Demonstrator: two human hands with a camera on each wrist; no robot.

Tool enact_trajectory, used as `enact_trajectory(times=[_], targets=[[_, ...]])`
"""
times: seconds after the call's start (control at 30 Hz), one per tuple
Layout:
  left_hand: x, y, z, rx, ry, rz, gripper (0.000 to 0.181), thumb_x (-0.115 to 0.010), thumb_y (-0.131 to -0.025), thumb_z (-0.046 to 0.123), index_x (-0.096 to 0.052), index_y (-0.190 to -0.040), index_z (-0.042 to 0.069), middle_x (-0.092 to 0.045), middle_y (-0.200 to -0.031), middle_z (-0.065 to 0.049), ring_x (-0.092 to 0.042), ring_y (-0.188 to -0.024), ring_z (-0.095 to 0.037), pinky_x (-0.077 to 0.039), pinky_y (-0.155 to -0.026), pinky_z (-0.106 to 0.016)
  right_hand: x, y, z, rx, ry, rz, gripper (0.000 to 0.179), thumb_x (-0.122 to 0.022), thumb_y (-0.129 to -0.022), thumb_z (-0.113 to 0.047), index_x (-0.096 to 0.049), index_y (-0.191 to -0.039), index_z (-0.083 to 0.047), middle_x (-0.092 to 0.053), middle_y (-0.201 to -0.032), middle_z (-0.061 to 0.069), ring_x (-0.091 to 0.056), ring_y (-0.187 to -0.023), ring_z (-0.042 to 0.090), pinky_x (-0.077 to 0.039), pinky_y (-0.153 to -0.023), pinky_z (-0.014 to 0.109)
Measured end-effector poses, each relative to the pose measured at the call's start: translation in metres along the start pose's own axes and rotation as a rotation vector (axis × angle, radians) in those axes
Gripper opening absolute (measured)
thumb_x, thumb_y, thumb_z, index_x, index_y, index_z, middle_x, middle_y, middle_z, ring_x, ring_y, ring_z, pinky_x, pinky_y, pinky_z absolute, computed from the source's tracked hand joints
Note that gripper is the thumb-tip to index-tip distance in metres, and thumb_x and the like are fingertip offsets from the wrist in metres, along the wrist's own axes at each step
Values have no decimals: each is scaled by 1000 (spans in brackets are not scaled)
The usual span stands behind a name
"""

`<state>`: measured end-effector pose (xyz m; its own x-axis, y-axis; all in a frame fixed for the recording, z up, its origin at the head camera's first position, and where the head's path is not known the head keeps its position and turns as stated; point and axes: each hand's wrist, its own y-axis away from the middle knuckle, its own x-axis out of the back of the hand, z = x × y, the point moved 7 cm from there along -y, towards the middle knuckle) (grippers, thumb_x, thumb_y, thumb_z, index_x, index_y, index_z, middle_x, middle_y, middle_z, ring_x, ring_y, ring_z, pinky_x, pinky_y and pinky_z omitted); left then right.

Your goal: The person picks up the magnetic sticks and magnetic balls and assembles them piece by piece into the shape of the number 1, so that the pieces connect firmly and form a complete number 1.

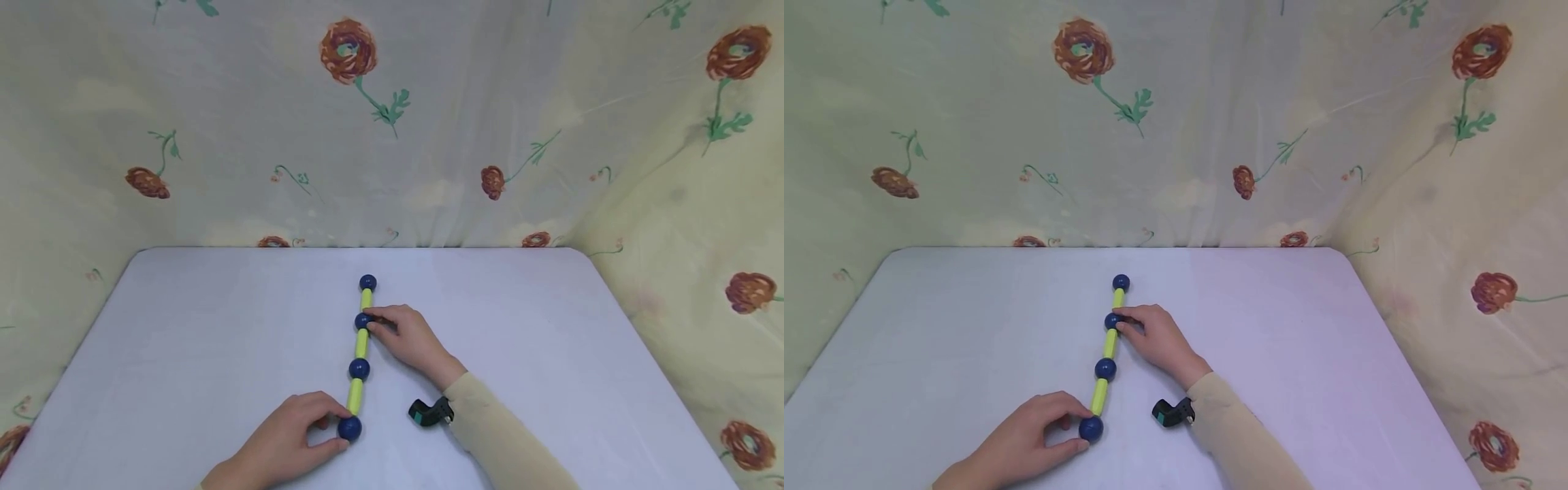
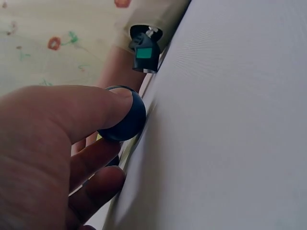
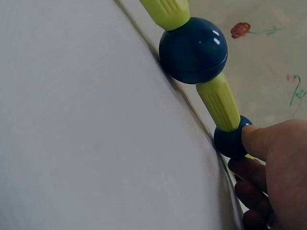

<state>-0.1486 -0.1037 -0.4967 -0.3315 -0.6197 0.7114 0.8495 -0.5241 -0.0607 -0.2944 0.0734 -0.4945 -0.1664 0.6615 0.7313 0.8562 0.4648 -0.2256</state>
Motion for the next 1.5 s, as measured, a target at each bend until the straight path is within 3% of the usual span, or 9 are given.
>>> enact_trajectory(times=[0.5,1.1,1.5], targets=[[2,3,0,-77,41,34,29,-79,-83,46,-65,-107,39,-59,-97,25,-54,-81,1,-46,-75,-27,-13,-6,-11,50,-44,-29,33,-61,-99,-38,-67,-129,-25,-66,-121,-12,-58,-115,9,-46,-96,35],[4,4,0,-107,41,42,29,-78,-82,49,-66,-107,40,-60,-96,26,-54,-80,1,-46,-74,-26,-12,-6,-12,54,-11,-18,35,-60,-98,-43,-67,-128,-26,-67,-118,-16,-59,-108,5,-48,-91,32],[5,7,1,-95,72,32,29,-79,-82,47,-66,-107,38,-60,-97,25,-54,-81,0,-48,-73,-25,-16,-5,-14,53,-8,-34,35,-60,-98,-42,-66,-130,-27,-66,-119,-16,-58,-110,5,-47,-92,32]])
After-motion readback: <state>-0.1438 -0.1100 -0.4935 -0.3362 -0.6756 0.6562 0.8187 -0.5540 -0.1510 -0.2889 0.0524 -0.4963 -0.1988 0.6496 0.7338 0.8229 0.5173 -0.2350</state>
